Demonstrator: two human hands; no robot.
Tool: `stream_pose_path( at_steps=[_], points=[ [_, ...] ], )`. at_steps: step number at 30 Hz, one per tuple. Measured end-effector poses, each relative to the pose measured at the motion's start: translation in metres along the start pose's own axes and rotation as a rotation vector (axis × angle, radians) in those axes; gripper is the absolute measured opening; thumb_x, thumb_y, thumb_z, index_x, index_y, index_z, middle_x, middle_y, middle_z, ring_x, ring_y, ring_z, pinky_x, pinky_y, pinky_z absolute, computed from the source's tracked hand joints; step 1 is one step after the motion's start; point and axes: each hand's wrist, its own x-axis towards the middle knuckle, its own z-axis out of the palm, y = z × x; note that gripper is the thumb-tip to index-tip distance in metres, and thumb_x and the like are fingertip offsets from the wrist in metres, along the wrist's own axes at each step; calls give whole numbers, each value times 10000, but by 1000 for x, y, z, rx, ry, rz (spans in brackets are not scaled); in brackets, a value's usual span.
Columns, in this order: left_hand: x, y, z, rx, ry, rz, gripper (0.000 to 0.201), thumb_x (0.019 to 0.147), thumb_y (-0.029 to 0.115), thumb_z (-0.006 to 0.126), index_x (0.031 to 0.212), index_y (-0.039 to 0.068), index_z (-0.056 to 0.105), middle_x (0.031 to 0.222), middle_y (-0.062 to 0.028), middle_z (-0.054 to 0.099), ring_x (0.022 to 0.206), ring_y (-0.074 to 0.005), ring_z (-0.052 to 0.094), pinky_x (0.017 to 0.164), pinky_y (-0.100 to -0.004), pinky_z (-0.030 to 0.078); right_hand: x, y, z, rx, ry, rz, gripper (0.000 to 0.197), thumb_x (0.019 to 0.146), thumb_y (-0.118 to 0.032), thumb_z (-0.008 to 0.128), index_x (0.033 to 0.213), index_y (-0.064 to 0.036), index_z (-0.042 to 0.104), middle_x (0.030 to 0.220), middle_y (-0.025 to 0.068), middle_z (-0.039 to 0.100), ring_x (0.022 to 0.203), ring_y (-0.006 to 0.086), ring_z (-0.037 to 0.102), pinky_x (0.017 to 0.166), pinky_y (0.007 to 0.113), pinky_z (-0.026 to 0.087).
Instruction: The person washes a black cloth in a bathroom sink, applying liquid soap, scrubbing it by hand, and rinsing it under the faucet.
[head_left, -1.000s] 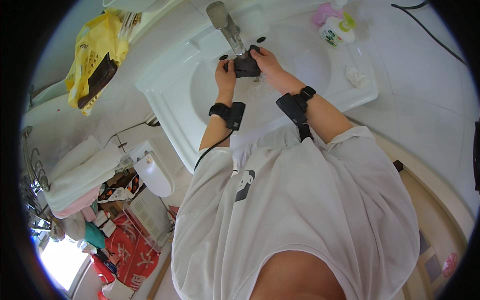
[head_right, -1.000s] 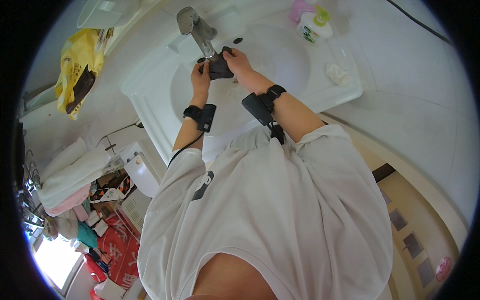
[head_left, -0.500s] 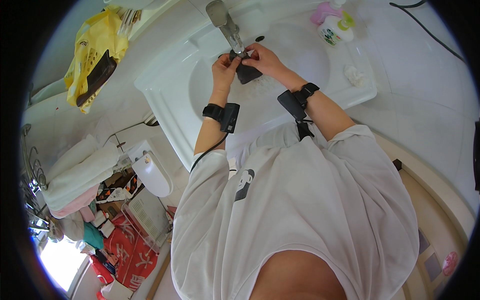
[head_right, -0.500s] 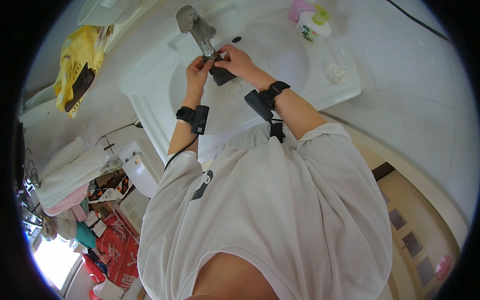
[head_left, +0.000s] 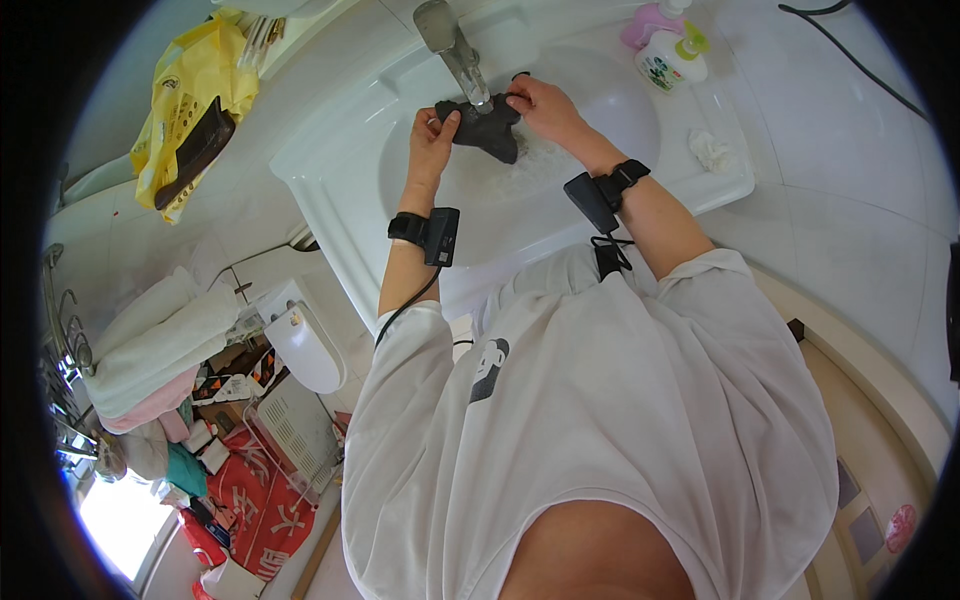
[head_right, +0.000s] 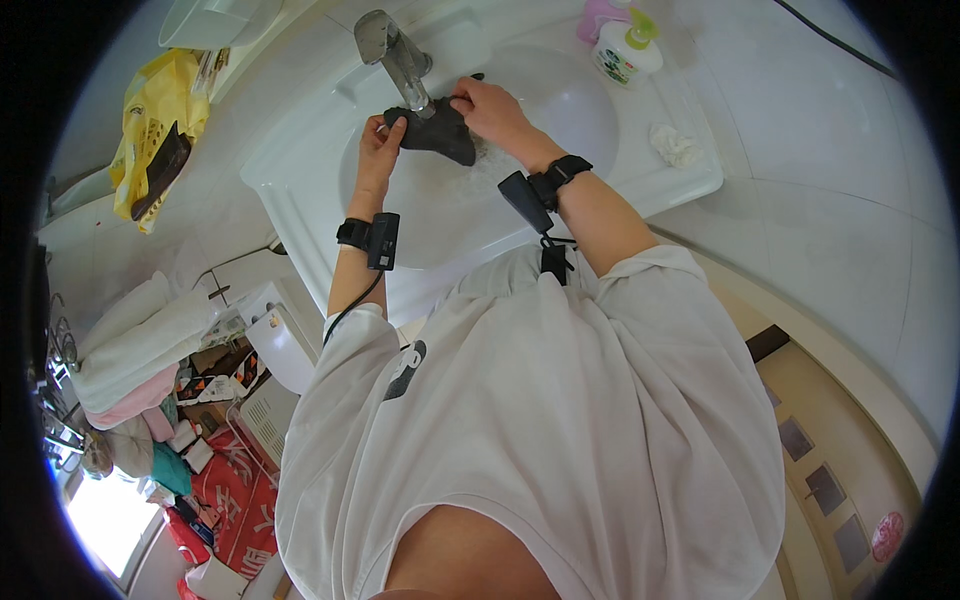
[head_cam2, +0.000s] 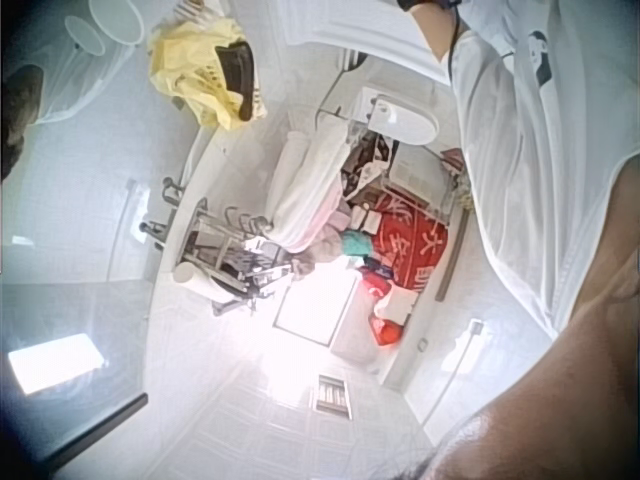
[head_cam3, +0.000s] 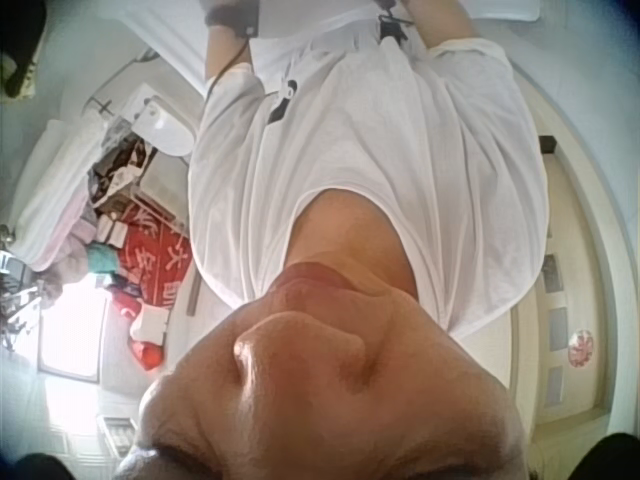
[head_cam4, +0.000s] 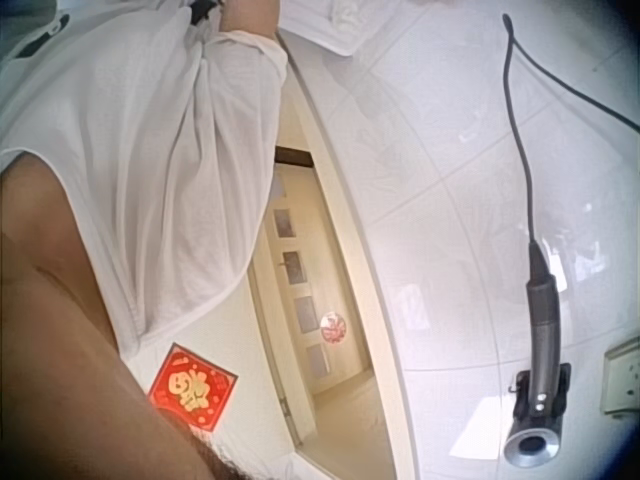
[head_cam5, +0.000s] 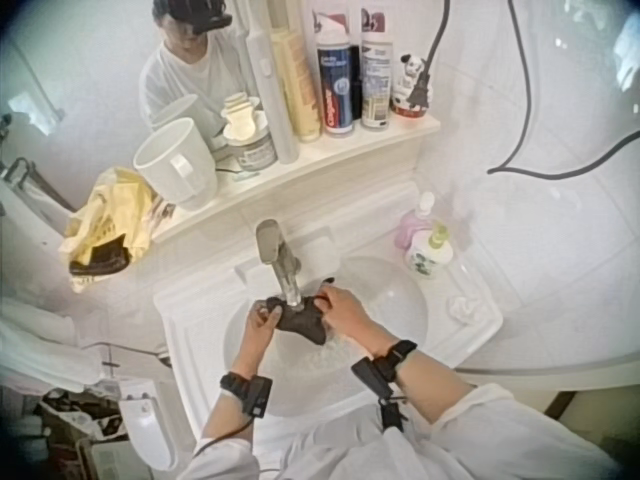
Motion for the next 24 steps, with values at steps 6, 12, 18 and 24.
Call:
stream_pose_path(
  at_steps=[6, 12, 18, 24],
  points=[
    [-5, 2, -2, 145, -52, 159, 383, 711, 211, 711, 975, 13, 517, 614, -39, 539, 570, -109, 488, 535, -237, 397, 5, 2, -10, 57, 126, 5, 155, 794, -186, 534, 887, -66, 564, 825, 125, 612, 778, 308, 571, 663, 376, 436],
    [-3, -55, -17, 364, -125, 112, 318, 742, 264, 677, 919, 9, 606, 692, -38, 567, 649, -145, 532, 584, -276, 426, 8, -27, 1, 68, -5, -63, 181, 789, -203, 539, 901, -65, 573, 835, 126, 616, 797, 298, 578, 683, 365, 443],
    [-7, -14, 3, -122, -171, -277, 254, 854, 322, 535, 876, 71, 567, 799, 14, 552, 704, -73, 521, 597, -231, 424, 0, 3, -3, -173, -225, -121, 323, 720, -318, 606, 951, -92, 590, 848, 136, 613, 808, 308, 575, 697, 365, 452],
    [-4, 3, 15, -293, -96, -297, 275, 895, 337, 451, 968, 83, 529, 832, 13, 550, 736, -77, 524, 626, -236, 447, 3, 22, -1, -289, -366, 44, 431, 695, -341, 646, 1008, -59, 559, 842, 101, 603, 786, 258, 582, 712, 352, 454]
  ],
)
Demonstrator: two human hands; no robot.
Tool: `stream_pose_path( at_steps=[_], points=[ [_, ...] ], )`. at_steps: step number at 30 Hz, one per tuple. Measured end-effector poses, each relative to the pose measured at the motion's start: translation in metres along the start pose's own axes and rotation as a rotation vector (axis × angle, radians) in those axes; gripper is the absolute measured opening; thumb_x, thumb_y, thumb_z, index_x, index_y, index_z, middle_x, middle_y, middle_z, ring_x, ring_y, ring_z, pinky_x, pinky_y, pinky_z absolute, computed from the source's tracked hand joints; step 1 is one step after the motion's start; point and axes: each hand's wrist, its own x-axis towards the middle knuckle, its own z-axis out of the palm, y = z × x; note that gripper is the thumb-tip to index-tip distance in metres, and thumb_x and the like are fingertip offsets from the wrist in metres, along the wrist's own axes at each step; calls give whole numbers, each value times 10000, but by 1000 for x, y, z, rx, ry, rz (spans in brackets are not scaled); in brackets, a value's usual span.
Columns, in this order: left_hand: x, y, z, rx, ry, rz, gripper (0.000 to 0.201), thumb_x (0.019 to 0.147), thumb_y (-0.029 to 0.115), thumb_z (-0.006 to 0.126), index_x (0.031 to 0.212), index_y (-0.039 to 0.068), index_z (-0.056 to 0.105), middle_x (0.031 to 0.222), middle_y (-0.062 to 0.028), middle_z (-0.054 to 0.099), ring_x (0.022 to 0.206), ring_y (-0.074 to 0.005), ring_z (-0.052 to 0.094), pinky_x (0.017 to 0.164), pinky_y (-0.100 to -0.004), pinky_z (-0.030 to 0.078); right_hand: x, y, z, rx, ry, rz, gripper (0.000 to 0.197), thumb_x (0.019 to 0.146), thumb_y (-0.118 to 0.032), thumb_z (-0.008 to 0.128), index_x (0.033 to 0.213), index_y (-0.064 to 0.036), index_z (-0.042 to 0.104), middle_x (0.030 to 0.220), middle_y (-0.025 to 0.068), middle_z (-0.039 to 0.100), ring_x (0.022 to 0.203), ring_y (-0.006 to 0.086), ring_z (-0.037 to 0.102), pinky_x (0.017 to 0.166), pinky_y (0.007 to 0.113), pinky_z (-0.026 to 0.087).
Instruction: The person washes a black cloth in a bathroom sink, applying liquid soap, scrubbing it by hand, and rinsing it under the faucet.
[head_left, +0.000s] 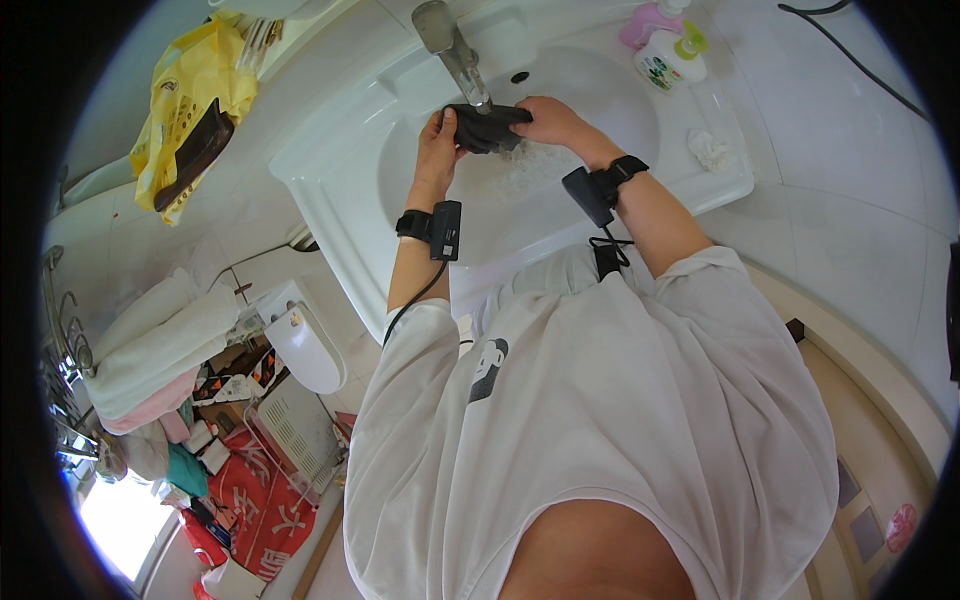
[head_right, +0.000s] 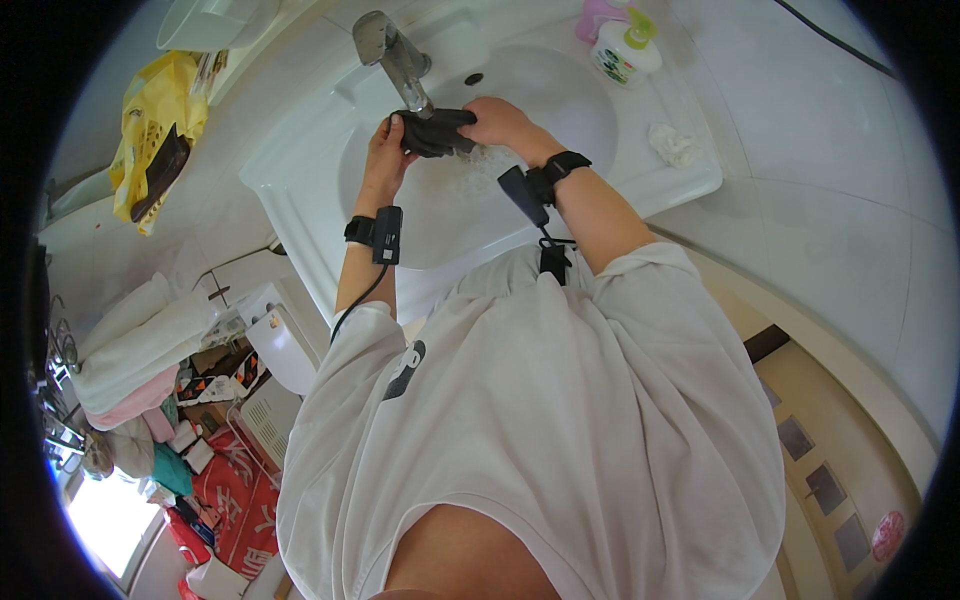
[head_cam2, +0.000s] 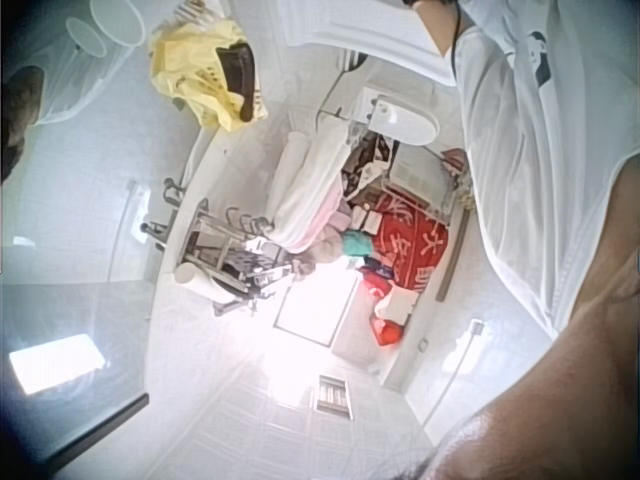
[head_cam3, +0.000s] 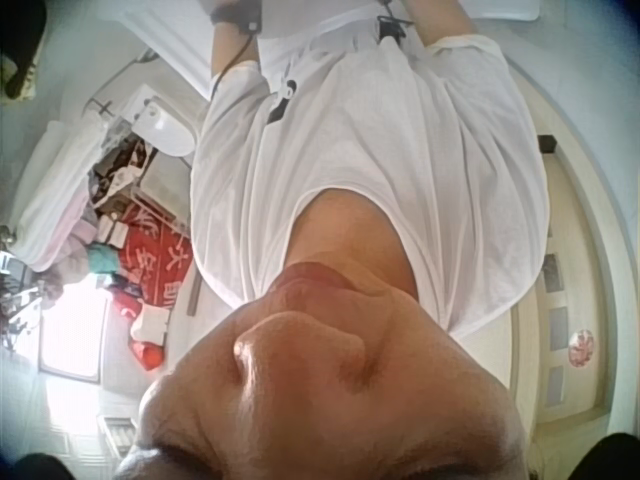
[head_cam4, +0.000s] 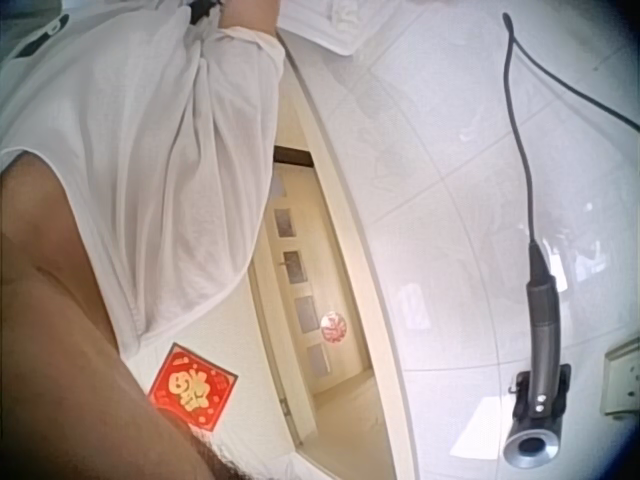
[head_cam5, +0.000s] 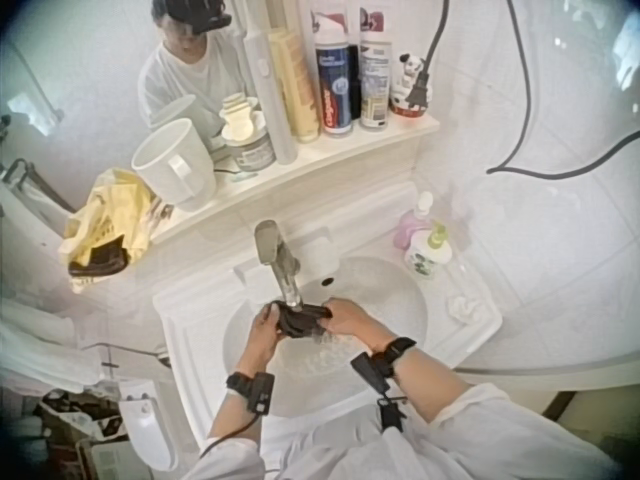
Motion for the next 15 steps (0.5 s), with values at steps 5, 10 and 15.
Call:
stream_pose_path(
  at_steps=[5, 10, 15],
  points=[
    [20, -33, -19, 116, 153, 16, 338, 904, 370, 418, 1048, 81, 519, 867, -3, 554, 775, -72, 516, 650, -245, 452, -12, -11, -4, 996, 9, 232, 344, 763, -328, 604, 989, -76, 547, 853, 27, 578, 774, 183, 575, 679, 350, 463],
    [17, -60, 8, 403, -25, 116, 489, 899, 444, 382, 1111, 26, 522, 968, -57, 566, 841, -124, 504, 777, -232, 397, -6, -18, 7, 1477, 30, 315, 296, 808, -322, 570, 1000, -99, 543, 844, 12, 553, 748, 141, 550, 707, 313, 451],
    [0, -56, 22, 317, -96, -44, 503, 888, 463, 396, 1090, 23, 535, 922, -65, 579, 782, -125, 514, 747, -239, 419, -6, -26, 8, 1499, 41, 331, 278, 802, -320, 583, 977, -106, 557, 786, 1, 544, 729, 138, 537, 655, 303, 449]
  ],
)
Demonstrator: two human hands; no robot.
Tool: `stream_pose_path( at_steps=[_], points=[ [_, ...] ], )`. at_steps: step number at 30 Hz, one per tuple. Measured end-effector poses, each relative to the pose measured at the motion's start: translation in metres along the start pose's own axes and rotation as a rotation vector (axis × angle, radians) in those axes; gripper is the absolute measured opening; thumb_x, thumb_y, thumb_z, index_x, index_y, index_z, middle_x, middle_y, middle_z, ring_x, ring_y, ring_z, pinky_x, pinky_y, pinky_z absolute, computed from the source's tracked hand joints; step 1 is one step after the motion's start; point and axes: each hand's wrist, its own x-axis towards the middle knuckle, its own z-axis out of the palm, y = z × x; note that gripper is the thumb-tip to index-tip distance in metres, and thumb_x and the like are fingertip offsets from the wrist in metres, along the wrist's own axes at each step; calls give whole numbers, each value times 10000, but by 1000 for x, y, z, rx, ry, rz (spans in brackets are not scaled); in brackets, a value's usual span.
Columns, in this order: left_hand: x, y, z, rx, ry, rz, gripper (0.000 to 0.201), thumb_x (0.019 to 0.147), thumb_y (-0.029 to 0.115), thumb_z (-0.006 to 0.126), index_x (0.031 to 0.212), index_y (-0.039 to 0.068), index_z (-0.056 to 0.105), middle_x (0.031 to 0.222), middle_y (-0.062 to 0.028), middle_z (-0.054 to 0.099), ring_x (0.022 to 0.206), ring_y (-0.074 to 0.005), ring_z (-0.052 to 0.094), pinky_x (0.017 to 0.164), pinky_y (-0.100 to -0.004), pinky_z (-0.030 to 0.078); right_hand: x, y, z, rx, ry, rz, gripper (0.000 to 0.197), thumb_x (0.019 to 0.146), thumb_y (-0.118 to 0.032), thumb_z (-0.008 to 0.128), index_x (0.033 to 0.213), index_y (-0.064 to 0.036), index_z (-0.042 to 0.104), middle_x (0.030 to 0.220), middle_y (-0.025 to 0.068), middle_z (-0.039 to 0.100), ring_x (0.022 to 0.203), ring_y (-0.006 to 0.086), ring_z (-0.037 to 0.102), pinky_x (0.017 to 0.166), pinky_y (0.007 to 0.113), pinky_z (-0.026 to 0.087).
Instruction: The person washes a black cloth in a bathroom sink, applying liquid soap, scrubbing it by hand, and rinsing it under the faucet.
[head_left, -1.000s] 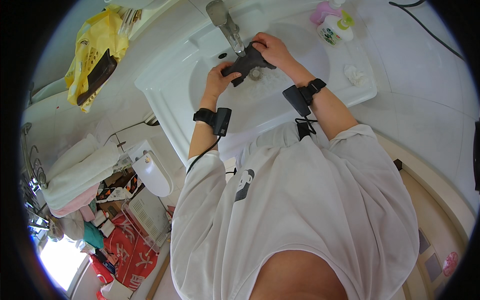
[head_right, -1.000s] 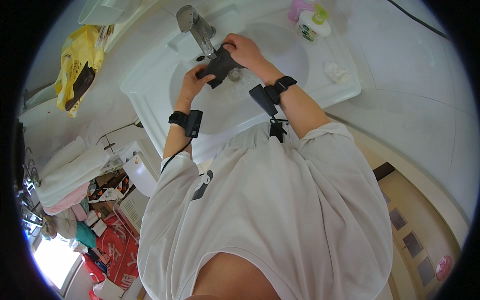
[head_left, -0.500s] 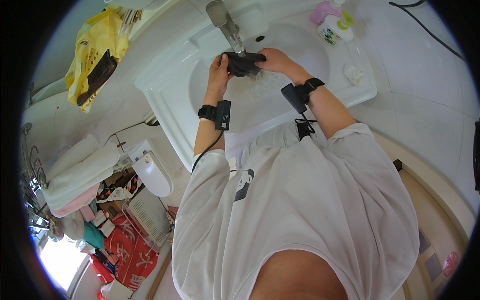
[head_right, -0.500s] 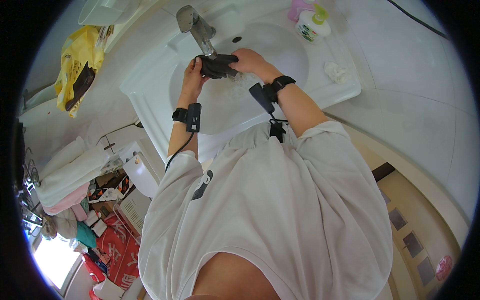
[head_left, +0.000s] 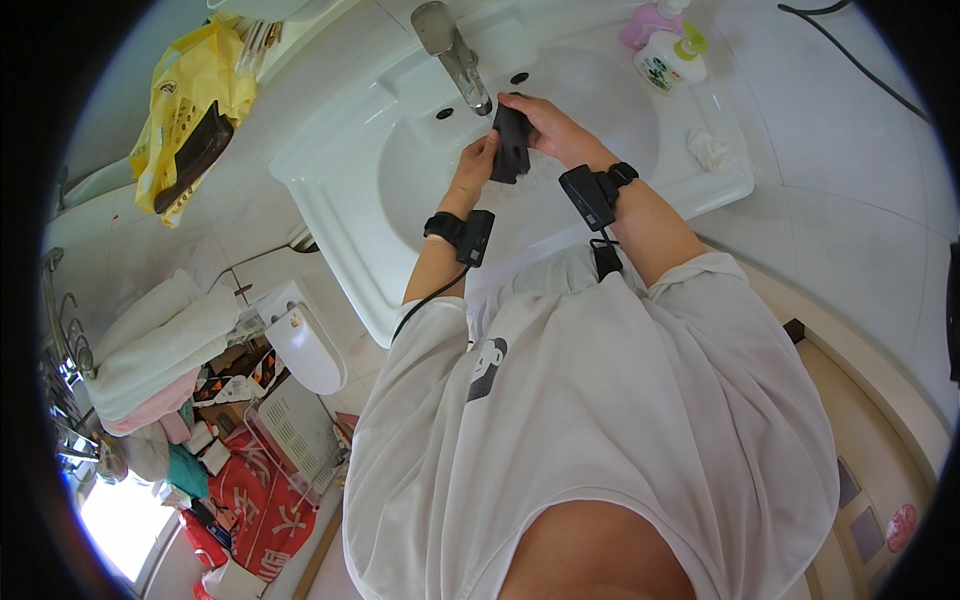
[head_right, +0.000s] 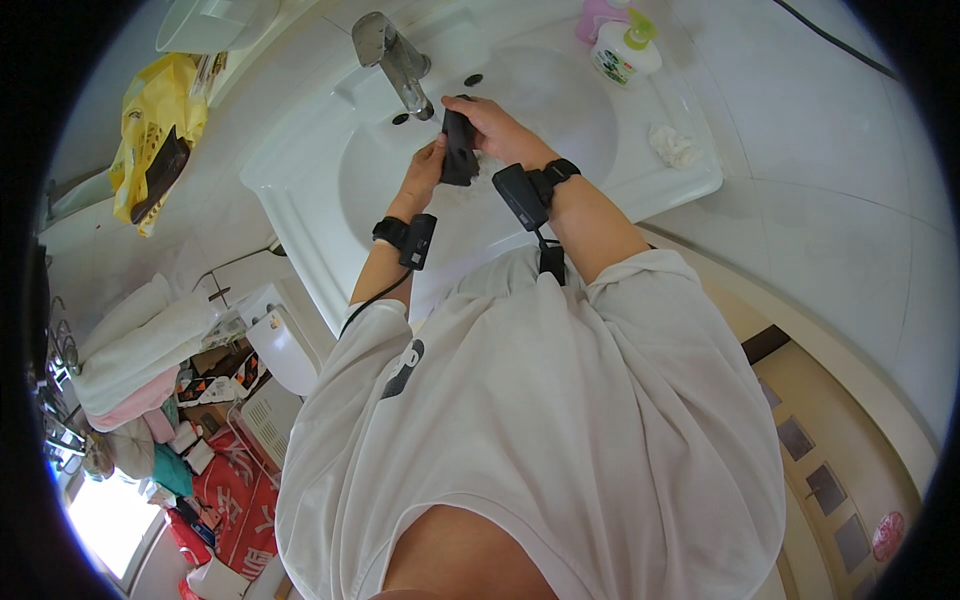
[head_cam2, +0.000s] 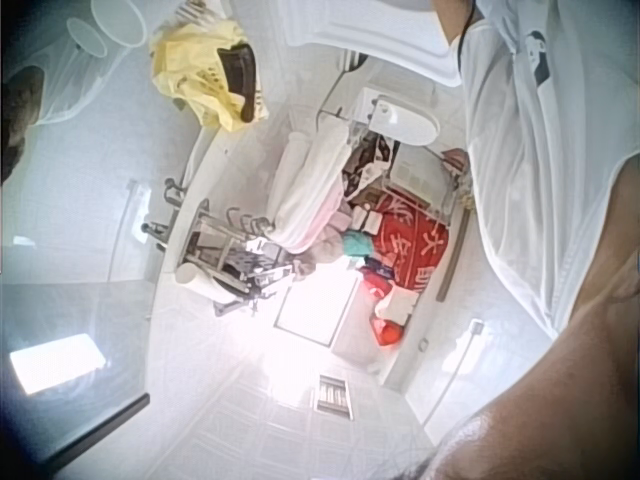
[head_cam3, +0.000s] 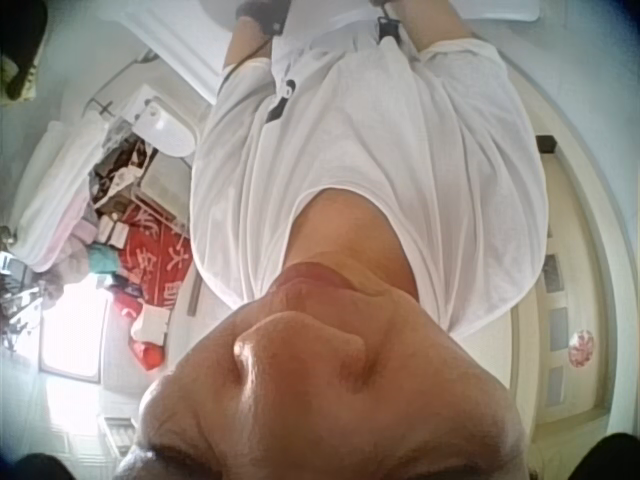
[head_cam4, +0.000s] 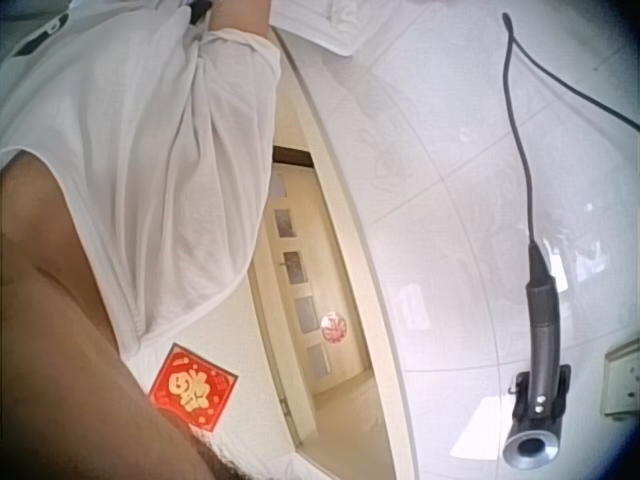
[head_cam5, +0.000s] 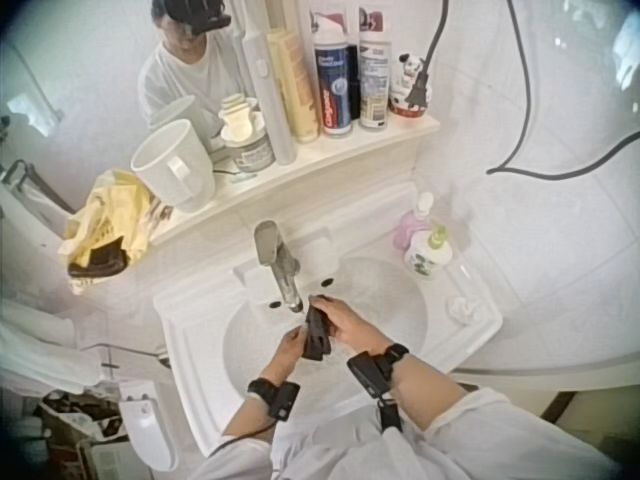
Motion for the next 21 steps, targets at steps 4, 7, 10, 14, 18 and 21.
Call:
stream_pose_path(
  at_steps=[4, 7, 10, 14, 18, 21],
  points=[
    [7, 3, -18, 80, 141, -10, 460, 872, 440, 450, 999, 12, 563, 774, -57, 582, 674, -158, 549, 626, -280, 443, 6, 7, -12, -92, 48, 82, 267, 771, -266, 630, 903, -60, 524, 763, 22, 530, 652, 150, 539, 583, 310, 471],
    [5, 15, -5, 278, 289, 309, 402, 849, 387, 516, 900, -8, 569, 703, -96, 574, 643, -192, 564, 576, -304, 437, 5, 16, 1, -124, 416, 160, 237, 794, -212, 590, 939, -28, 548, 806, 62, 565, 715, 177, 553, 578, 321, 470],
    [-9, 55, 28, 393, 308, 577, 312, 802, 297, 586, 781, -14, 573, 665, -190, 562, 604, -284, 559, 554, -336, 427, 15, 42, -25, 111, -69, 78, 229, 831, -224, 534, 954, -31, 538, 825, 54, 561, 716, 177, 543, 584, 340, 469],
    [-3, 55, 29, 568, 447, 463, 288, 819, 283, 546, 798, -2, 576, 655, -195, 558, 613, -346, 533, 558, -357, 421, 33, 57, 0, 200, 56, 24, 307, 882, -317, 432, 962, -37, 531, 852, 58, 558, 728, 186, 533, 557, 356, 445],
    [18, 27, -10, 506, 636, 439, 316, 841, 291, 488, 742, -2, 552, 688, -201, 568, 650, -376, 539, 556, -421, 411, 13, 27, 22, 90, 236, 171, 296, 899, -290, 417, 977, -29, 533, 871, 76, 587, 781, 199, 576, 651, 340, 482],
    [17, 34, -10, 335, 505, 424, 257, 843, 229, 494, 756, -7, 546, 640, -174, 554, 590, -296, 522, 550, -355, 411, 22, 20, 8, 256, 290, 95, 311, 899, -297, 409, 999, -29, 531, 955, 82, 586, 854, 207, 579, 741, 366, 479]
  ],
)
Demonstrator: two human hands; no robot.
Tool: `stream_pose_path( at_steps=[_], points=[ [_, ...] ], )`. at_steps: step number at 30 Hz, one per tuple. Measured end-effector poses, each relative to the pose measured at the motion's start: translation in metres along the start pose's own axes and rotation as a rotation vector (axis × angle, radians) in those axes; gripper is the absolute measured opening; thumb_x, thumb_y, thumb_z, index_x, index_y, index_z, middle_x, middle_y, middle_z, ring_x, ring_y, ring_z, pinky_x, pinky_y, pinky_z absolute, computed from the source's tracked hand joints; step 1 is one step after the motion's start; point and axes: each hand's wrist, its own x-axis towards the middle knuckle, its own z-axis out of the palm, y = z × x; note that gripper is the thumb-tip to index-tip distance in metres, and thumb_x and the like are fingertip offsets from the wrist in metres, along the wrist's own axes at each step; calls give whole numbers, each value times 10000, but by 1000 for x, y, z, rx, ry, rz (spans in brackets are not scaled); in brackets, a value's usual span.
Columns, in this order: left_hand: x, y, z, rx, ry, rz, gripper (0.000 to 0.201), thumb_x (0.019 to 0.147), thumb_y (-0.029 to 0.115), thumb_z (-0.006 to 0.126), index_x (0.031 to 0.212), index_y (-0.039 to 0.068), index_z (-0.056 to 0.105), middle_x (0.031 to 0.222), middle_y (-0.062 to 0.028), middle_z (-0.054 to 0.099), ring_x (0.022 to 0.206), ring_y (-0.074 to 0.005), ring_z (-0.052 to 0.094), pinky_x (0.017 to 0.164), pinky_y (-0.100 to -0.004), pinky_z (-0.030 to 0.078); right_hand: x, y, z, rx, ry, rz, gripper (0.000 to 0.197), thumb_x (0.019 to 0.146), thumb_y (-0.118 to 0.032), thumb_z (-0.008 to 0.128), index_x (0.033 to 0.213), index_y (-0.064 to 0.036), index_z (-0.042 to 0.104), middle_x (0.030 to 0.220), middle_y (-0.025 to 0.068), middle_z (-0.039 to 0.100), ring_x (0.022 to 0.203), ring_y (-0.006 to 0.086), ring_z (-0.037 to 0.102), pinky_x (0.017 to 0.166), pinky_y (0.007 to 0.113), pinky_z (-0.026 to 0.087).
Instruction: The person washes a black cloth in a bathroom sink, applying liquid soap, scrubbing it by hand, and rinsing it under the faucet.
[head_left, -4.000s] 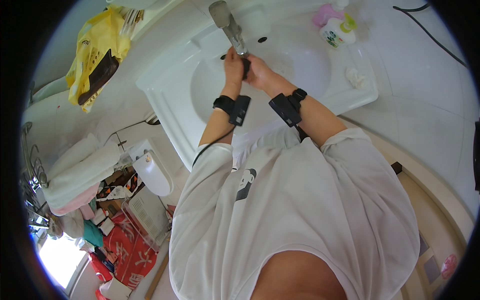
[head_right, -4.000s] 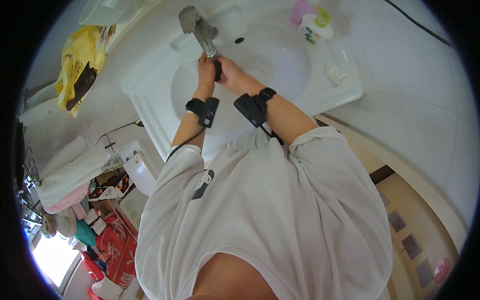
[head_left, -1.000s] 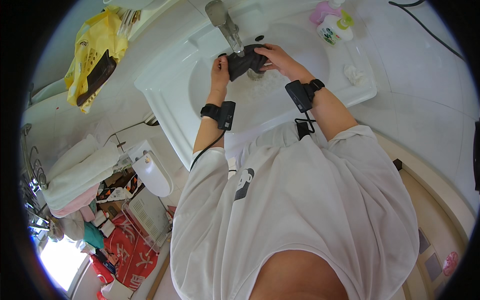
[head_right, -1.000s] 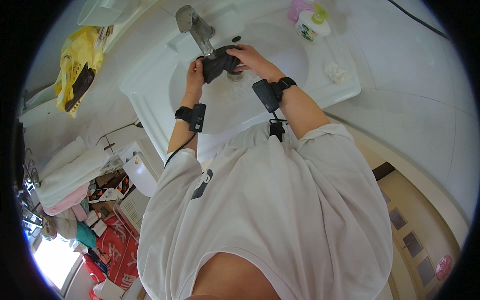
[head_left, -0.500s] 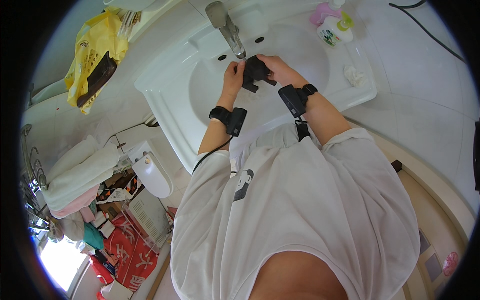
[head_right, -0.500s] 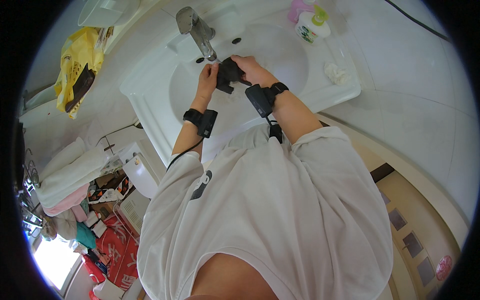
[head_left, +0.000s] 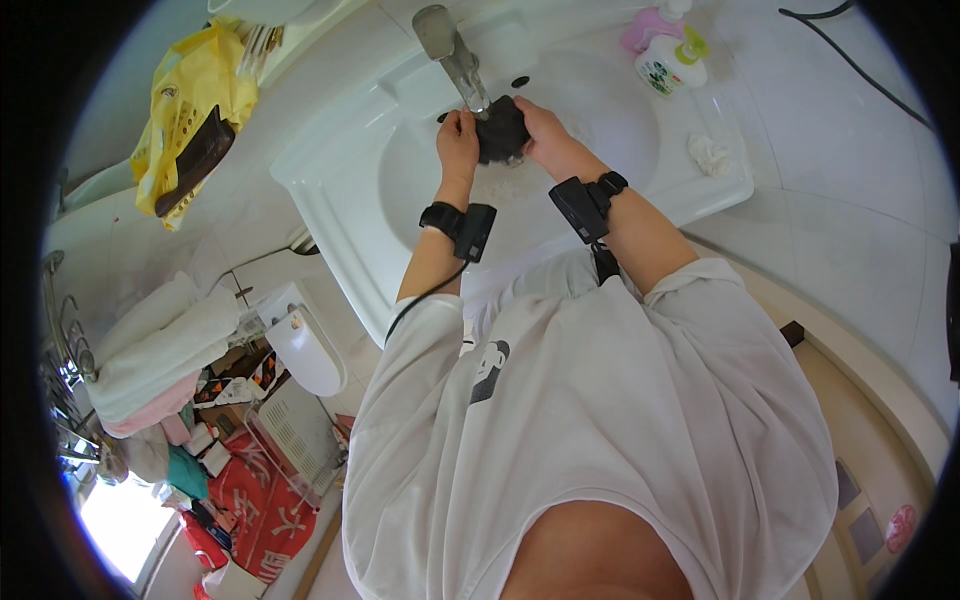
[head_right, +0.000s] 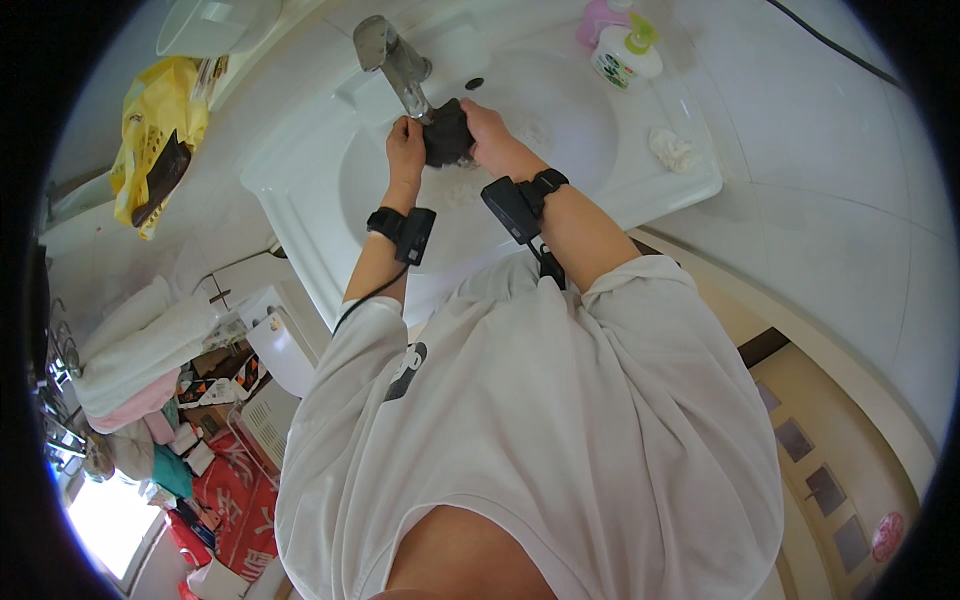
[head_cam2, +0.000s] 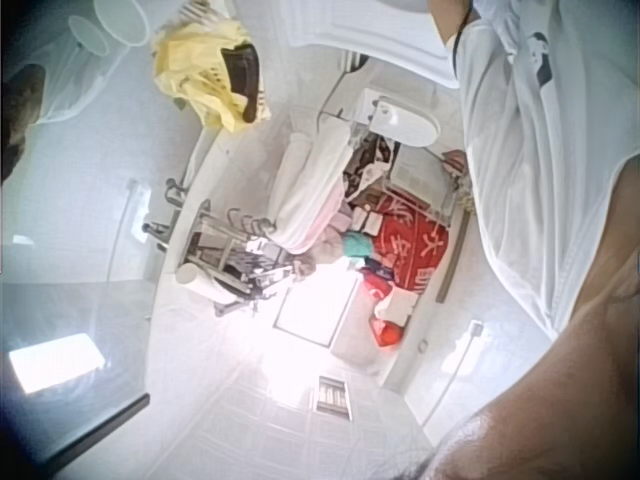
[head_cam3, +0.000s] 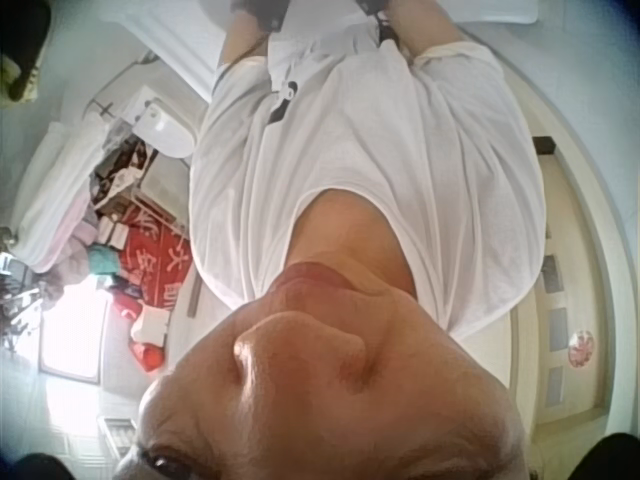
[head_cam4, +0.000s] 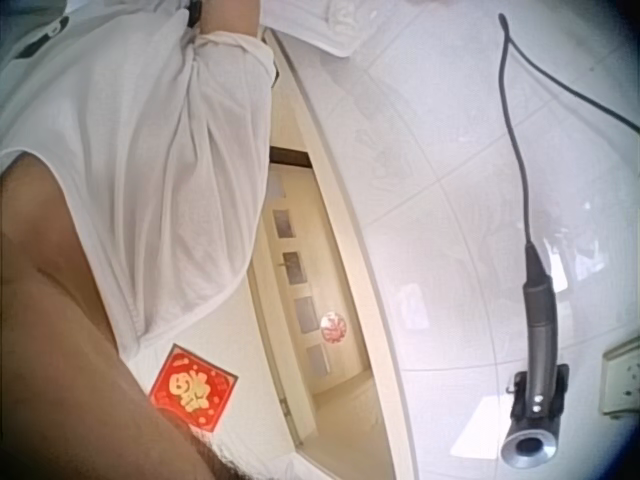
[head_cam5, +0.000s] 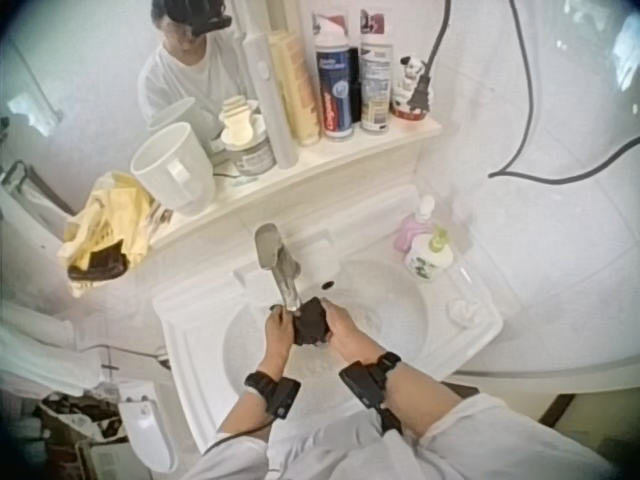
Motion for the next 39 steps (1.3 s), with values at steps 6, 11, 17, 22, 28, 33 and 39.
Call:
stream_pose_path(
  at_steps=[6, 11, 17, 22, 28, 33, 39],
  points=[
    [-27, 48, 15, -341, -161, -8, 281, 794, 244, 610, 725, -23, 556, 670, -29, 538, 620, -114, 461, 592, -252, 395, 11, 11, -28, 70, -254, 161, 419, 903, -391, 332, 1014, -23, 500, 1007, 131, 542, 946, 221, 528, 809, 403, 445],
    [-24, 21, 24, -40, -12, 118, 254, 806, 234, 585, 856, -14, 562, 866, -117, 572, 792, -210, 514, 674, -314, 411, 6, 25, -13, 311, -480, 111, 320, 891, -297, 361, 993, -30, 506, 939, 117, 563, 881, 227, 547, 809, 368, 449],
    [-25, 26, 25, -491, -218, 37, 410, 865, 215, 464, 1220, 13, 437, 1175, -217, 472, 1095, -309, 440, 933, -339, 320, -3, -3, 10, 344, -184, 126, 221, 871, -236, 397, 799, -53, 499, 801, 78, 558, 729, 198, 549, 699, 310, 465],
    [-15, 28, 24, -245, -53, 118, 334, 896, 208, 392, 1136, 4, 502, 1063, -202, 537, 988, -291, 521, 846, -331, 391, -7, 16, 20, 204, -359, -67, 222, 895, -239, 377, 883, -80, 531, 841, 49, 561, 756, 161, 537, 688, 281, 454],
    [6, -22, 8, -78, 89, -25, 342, 912, 259, 385, 900, -23, 579, 737, -108, 591, 637, -203, 519, 610, -322, 421, -13, 6, 5, -32, -215, 27, 223, 887, -227, 397, 1010, -106, 539, 871, 51, 569, 813, 182, 551, 697, 310, 459],
    [1, -49, -3, -160, 69, -202, 374, 897, 303, 438, 879, -45, 573, 698, -50, 552, 634, -120, 487, 586, -303, 419, -8, -14, -15, -66, -223, -85, 295, 852, -175, 476, 1123, -61, 499, 1015, 90, 544, 913, 224, 534, 820, 373, 453],
    [-23, -88, -16, 403, -407, -236, 477, 741, 410, 599, 1060, 56, 568, 1028, -184, 565, 960, -328, 539, 815, -386, 442, -3, -18, -50, -24, -13, -21, 296, 828, -175, 526, 1088, -34, 513, 1059, 128, 515, 981, 254, 502, 849, 411, 442]
  ],
)
